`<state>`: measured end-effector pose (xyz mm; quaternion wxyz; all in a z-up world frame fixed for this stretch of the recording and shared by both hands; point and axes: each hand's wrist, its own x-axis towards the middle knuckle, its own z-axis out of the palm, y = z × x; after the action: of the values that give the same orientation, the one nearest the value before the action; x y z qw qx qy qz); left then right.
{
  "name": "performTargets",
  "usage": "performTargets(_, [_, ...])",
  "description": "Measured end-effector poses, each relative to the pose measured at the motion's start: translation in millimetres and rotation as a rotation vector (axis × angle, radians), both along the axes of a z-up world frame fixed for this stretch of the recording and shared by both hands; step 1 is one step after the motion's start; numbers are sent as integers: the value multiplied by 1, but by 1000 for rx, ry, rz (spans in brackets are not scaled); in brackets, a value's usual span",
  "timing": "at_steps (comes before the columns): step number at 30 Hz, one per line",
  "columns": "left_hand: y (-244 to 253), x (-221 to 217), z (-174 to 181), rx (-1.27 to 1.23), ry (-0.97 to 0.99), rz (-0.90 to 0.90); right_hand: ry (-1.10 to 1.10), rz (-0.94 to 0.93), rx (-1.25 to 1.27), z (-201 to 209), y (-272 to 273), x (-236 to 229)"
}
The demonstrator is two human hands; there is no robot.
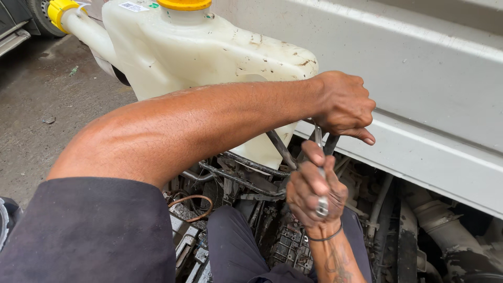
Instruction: The person secures several hoses and a white plastic tank near an engine using a wrench and a screwdriver.
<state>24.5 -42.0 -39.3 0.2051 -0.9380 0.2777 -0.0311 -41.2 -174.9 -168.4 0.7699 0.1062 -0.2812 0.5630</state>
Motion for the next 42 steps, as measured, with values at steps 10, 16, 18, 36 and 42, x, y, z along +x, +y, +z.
performTargets(10, [5, 9, -8, -131, -3, 104, -174, -20, -71, -40, -9, 33])
performTargets(16, [19, 35, 2, -501, 279, 391, -638, -378, -597, -33, 8, 9])
performTargets(18, [25, 43, 7, -538, 310, 410, -681, -473, -639, -32, 28, 3])
performTargets(36, [26, 37, 0, -562, 276, 440, -668, -733, -696, -24, 91, -19])
performTargets(42, [18, 18, -2, -240, 98, 335, -669, -900, -673, -24, 115, -23])
